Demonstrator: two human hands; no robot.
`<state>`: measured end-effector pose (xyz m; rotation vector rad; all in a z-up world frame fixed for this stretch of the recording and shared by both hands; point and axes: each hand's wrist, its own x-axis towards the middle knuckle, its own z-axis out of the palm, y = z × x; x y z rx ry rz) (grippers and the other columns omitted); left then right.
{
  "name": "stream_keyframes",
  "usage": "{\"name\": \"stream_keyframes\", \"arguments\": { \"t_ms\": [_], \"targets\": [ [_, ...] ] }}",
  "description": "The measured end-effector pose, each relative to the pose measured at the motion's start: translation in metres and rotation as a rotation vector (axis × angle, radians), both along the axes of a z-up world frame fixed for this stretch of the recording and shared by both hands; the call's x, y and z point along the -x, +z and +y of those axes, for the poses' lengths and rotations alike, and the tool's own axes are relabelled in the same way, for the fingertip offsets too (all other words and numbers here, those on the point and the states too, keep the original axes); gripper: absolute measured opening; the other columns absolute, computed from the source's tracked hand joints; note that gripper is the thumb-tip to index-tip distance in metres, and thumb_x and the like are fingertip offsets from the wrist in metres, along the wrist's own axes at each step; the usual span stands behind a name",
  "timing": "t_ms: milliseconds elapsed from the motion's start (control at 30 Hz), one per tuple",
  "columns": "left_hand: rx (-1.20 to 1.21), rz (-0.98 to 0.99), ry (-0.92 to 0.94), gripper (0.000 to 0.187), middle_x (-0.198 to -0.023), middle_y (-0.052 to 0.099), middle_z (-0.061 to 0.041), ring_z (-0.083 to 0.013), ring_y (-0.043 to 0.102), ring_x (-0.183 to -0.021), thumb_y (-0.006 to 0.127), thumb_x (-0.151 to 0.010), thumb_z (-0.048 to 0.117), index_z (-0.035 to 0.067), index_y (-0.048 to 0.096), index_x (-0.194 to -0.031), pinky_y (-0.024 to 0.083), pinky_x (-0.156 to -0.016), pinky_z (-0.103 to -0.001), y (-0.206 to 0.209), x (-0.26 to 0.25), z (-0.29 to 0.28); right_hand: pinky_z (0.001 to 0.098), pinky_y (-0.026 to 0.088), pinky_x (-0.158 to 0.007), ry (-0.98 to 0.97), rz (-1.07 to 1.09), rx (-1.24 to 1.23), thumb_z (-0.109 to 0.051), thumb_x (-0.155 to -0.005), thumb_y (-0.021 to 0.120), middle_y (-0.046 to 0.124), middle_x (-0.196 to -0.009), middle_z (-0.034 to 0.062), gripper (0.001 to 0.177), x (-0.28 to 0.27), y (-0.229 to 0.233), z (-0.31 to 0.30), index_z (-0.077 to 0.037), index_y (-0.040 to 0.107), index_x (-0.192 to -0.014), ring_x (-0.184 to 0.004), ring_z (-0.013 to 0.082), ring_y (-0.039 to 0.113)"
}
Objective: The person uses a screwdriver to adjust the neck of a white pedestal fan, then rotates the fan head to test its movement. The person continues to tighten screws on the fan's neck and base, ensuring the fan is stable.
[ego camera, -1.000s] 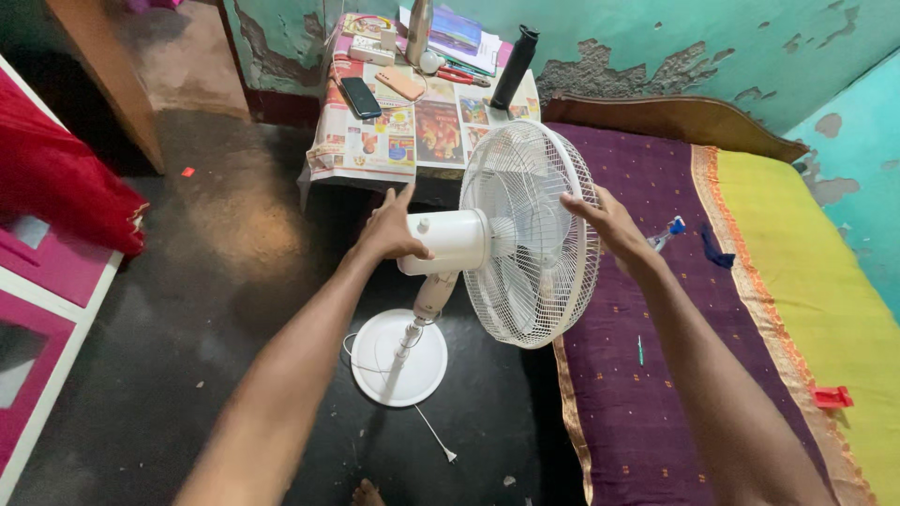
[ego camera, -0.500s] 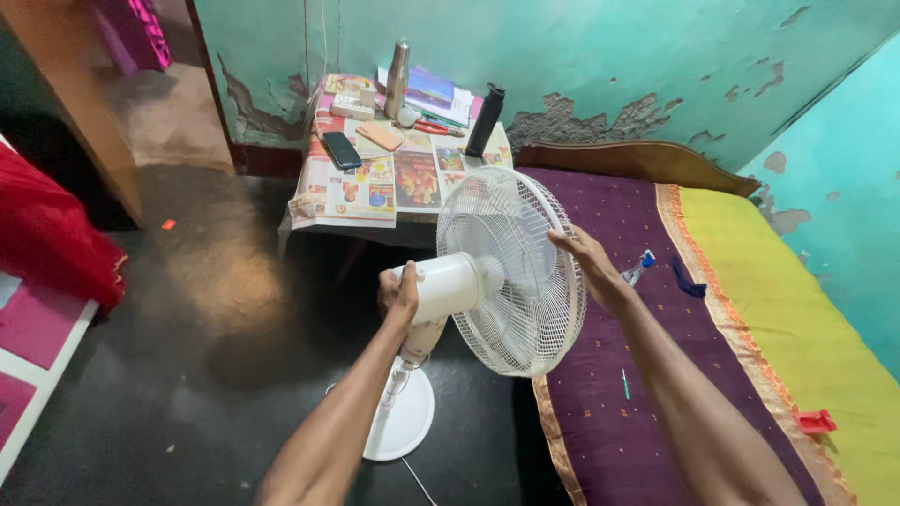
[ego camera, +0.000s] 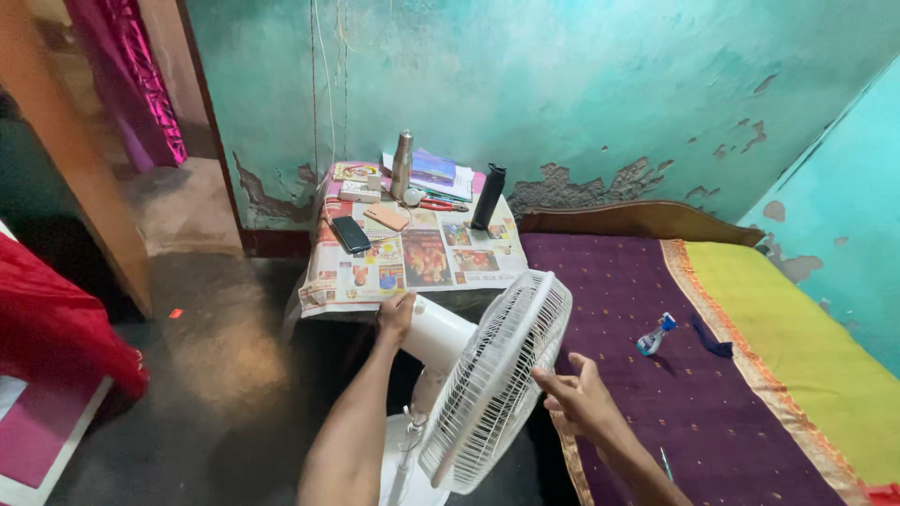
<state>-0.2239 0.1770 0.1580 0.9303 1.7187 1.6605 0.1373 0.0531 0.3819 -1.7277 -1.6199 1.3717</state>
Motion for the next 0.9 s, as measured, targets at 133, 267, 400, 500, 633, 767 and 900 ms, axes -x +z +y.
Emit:
{"name": "stream_keyframes", "arguments": {
  "t_ms": [133,267,400,500,633,767,900],
  "targets": [
    [-0.078,0.439,0.019,0.056,-0.131,0.067,-0.023,-0.0378,0.064,-0.125,0.072,-0.087,0.03,0.013,0.062,-0.139,0.05,-0.106,-0.042,0.013,0.004,-0.037,0.0635,0.044,-0.108,0.084,-0.029,-0.368,-0.062,-0.075,0.07,0.03,-0.157,0.0285,0.12,0.008,0.009,0.005,-0.01,0.007,-0.162,-0.141,0.0414,0.046],
    [0.079,0.47,-0.108,0.074,-0.144,0.054,-0.022,-0.0395,0.054,-0.129,0.075,-0.078,0.021,0.021,0.05,-0.148,0.044,-0.106,-0.044,0.046,-0.007,-0.093,0.063,0.037,-0.111,0.352,-0.227,-0.875,-0.063,-0.081,0.066,0.02,-0.166,0.0252,0.099,0.012,0.021,0.025,-0.02,0.025,-0.16,-0.153,0.044,0.022],
    [0.194,0.359,-0.124,0.07,-0.141,0.061,-0.018,-0.0344,0.058,-0.132,0.073,-0.081,0.023,0.024,0.054,-0.148,0.046,-0.11,-0.04,0.053,-0.014,-0.146,0.061,0.03,-0.118,0.526,-0.444,-0.942,-0.065,-0.085,0.064,0.018,-0.169,0.0209,0.083,0.011,0.012,0.044,-0.031,0.038,-0.157,-0.155,0.0436,0.016],
    [0.202,0.326,-0.089,0.063,-0.137,0.066,-0.019,-0.0305,0.062,-0.13,0.074,-0.084,0.025,0.019,0.059,-0.144,0.048,-0.109,-0.039,0.048,-0.021,-0.171,0.0602,0.033,-0.116,0.595,-0.281,-0.961,-0.063,-0.085,0.066,0.018,-0.168,0.0202,0.089,0.002,0.013,0.055,-0.024,0.036,-0.159,-0.153,0.041,0.022],
    [0.127,0.268,-0.039,0.052,-0.127,0.075,-0.017,-0.0225,0.072,-0.118,0.072,-0.086,0.025,0.013,0.068,-0.137,0.055,-0.101,-0.036,0.048,-0.031,-0.207,0.0484,0.06,-0.095,0.576,0.115,-0.777,-0.055,-0.084,0.068,0.03,-0.163,0.0204,0.077,-0.022,-0.001,0.059,-0.016,0.048,-0.147,-0.141,0.0334,0.046],
    [-0.093,0.18,0.027,0.044,-0.122,0.075,-0.01,-0.0167,0.07,-0.104,0.07,-0.092,0.023,0.009,0.068,-0.134,0.057,-0.082,-0.032,0.088,-0.062,-0.255,0.0367,0.062,-0.085,0.506,0.294,-0.463,-0.047,-0.092,0.068,0.076,-0.121,0.0151,0.059,-0.079,-0.044,0.07,-0.011,0.066,-0.137,-0.108,0.0241,0.075],
    [0.032,0.025,0.361,0.035,-0.119,0.074,-0.001,-0.0117,0.068,-0.093,0.064,-0.096,0.024,0.014,0.071,-0.129,0.054,-0.07,-0.028,0.109,-0.162,-0.325,0.0332,0.06,-0.079,0.491,0.315,-0.322,-0.044,-0.092,0.068,0.081,-0.109,0.0081,0.051,-0.154,-0.108,0.065,-0.008,0.072,-0.128,-0.094,0.0178,0.078]
  ]
}}
